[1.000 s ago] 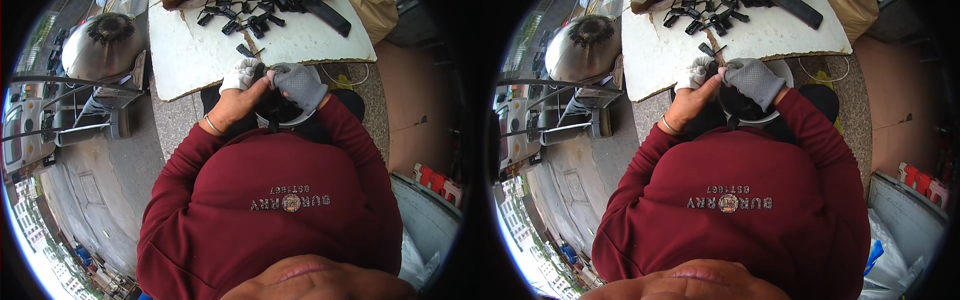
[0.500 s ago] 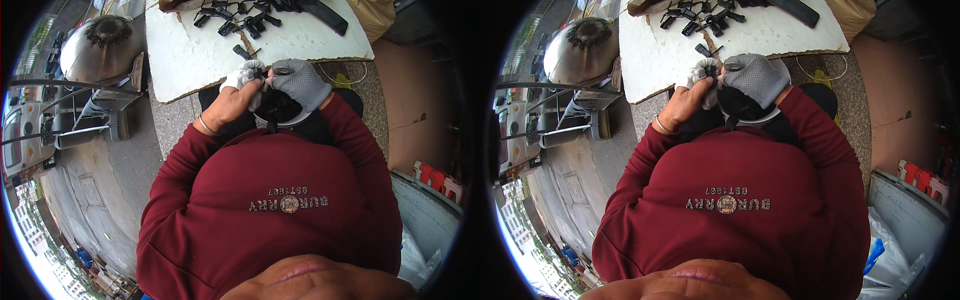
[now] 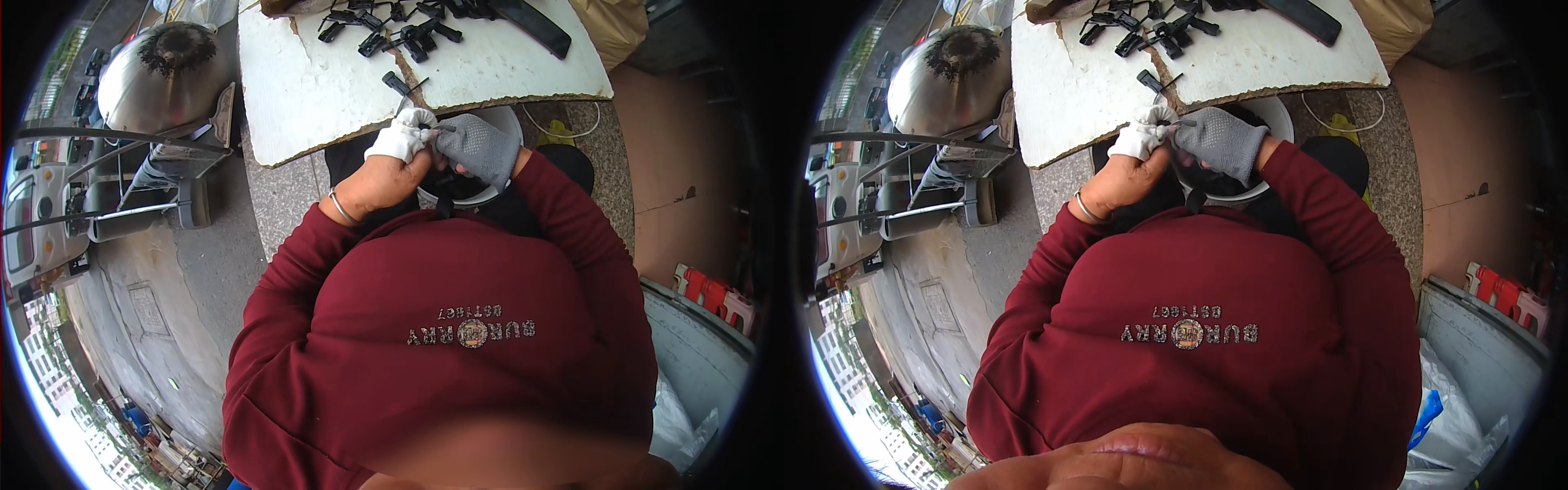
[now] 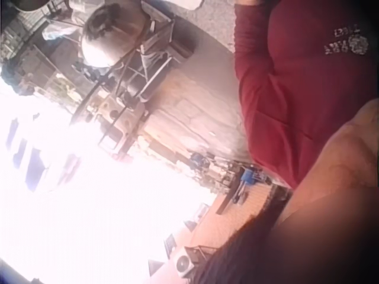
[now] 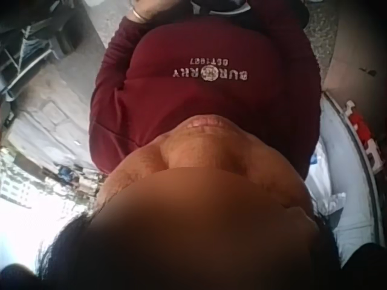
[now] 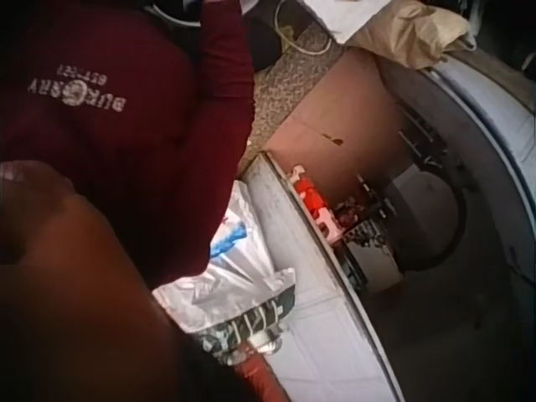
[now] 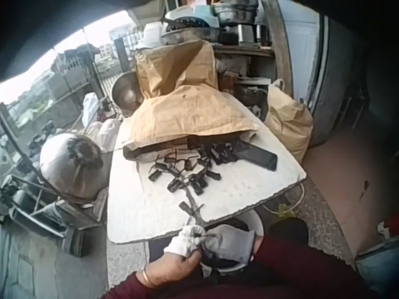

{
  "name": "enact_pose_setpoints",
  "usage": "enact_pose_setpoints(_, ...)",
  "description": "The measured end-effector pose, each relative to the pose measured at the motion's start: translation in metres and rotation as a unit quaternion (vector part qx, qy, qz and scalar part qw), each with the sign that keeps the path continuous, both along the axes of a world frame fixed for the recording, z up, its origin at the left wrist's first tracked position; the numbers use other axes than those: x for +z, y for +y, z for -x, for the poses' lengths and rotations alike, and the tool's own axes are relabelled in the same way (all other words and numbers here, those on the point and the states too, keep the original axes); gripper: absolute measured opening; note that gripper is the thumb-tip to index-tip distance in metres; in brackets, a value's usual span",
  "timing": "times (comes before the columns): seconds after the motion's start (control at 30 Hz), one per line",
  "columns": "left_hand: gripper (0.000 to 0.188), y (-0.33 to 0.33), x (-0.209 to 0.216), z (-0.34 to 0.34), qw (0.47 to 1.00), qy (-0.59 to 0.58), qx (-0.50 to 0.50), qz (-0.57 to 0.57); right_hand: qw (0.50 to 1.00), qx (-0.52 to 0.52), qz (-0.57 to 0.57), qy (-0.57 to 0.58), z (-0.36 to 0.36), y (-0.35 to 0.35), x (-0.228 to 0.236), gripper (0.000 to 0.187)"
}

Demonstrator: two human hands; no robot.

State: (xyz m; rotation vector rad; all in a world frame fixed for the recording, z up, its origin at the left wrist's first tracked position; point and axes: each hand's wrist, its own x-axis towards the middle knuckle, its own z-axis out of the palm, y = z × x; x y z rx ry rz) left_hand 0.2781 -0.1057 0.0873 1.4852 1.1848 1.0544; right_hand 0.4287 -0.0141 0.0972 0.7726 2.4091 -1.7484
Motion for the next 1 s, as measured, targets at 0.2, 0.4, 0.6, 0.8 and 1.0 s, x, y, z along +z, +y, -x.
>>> enact_pose_setpoints(0.2, 0.027, 0.01, -0.024, 0.013, 0.942, 0.206, 0.035, -0.261, 0.958, -0.105, -0.186, 0.191, 0.014, -0.019, -0.028, 0.034)
enact_pose_setpoints(0.4, 0.028, 0.005, -0.023, 0.008, 0.997, 0.003, 0.06, -0.044, 0.983, 0.058, -0.157, 0.075, 0.014, 0.015, -0.048, 0.033)
enact_pose_setpoints(0.6, 0.026, 0.02, -0.04, 0.03, 0.98, 0.162, 0.019, -0.111, 0.926, -0.164, -0.339, 0.01, 0.04, 0.048, -0.024, 0.027)
enact_pose_setpoints(0.8, 0.02, 0.01, -0.05, 0.036, 0.992, 0.098, 0.049, -0.068, 0.898, -0.08, -0.431, -0.023, 0.065, 0.056, -0.046, 0.024)
enact_pose_setpoints(1.0, 0.018, 0.003, -0.037, 0.043, 0.955, -0.201, 0.191, 0.103, 0.924, -0.203, -0.307, 0.103, 0.039, 0.034, -0.031, 0.018)
